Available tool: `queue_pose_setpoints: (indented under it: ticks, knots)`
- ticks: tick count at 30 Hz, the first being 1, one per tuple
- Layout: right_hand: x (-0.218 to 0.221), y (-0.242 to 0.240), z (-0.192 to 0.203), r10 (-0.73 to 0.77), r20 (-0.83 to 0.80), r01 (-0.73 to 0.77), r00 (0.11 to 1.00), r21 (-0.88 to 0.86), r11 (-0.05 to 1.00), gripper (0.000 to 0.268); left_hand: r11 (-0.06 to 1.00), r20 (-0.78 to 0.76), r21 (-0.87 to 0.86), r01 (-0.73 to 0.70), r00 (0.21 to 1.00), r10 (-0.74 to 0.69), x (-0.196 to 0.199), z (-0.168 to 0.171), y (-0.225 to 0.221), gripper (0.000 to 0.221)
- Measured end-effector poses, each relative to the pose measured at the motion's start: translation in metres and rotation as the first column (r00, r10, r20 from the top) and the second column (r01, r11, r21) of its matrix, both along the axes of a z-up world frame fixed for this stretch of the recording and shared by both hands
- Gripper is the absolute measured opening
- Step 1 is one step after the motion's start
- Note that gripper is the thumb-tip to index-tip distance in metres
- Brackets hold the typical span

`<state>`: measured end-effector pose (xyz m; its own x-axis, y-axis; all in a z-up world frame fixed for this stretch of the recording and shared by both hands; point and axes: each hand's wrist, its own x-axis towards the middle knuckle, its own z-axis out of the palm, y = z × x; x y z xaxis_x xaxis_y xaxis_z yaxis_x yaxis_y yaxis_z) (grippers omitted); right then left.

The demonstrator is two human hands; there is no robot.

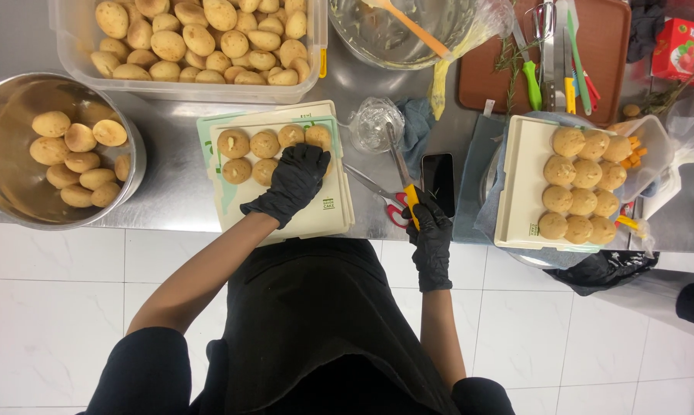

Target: Filling cream puff pastries using a piping bag and arranging them on a tray.

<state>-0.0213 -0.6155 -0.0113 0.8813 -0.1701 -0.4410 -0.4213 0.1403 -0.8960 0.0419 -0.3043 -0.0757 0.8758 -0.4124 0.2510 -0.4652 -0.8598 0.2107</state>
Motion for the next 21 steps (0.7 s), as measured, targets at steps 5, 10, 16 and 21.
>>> queue_pose_setpoints:
  ticks: [5,10,16,21]
  knots:
    - [-0.002,0.002,0.005,0.004,0.003,-0.003,1.0,-0.05,0.999,0.039,0.995,0.047,0.085,-0.047,0.998,0.043,0.0,0.0,-0.004,0.054]
    - [0.006,-0.001,-0.007,0.093,0.007,-0.091,0.996,-0.153,0.984,0.037,0.997,0.006,0.044,-0.056,0.998,0.055,-0.001,-0.002,-0.006,0.067]
    - [0.026,-0.008,-0.016,0.232,0.124,-0.18,0.965,-0.329,0.927,0.035,0.981,0.062,-0.14,-0.135,0.988,0.144,-0.018,0.069,0.011,0.076]
    - [0.05,0.007,0.012,0.363,0.125,-0.242,0.924,-0.544,0.804,0.035,0.883,0.117,-0.381,-0.273,0.934,0.339,-0.034,0.093,0.134,0.058]
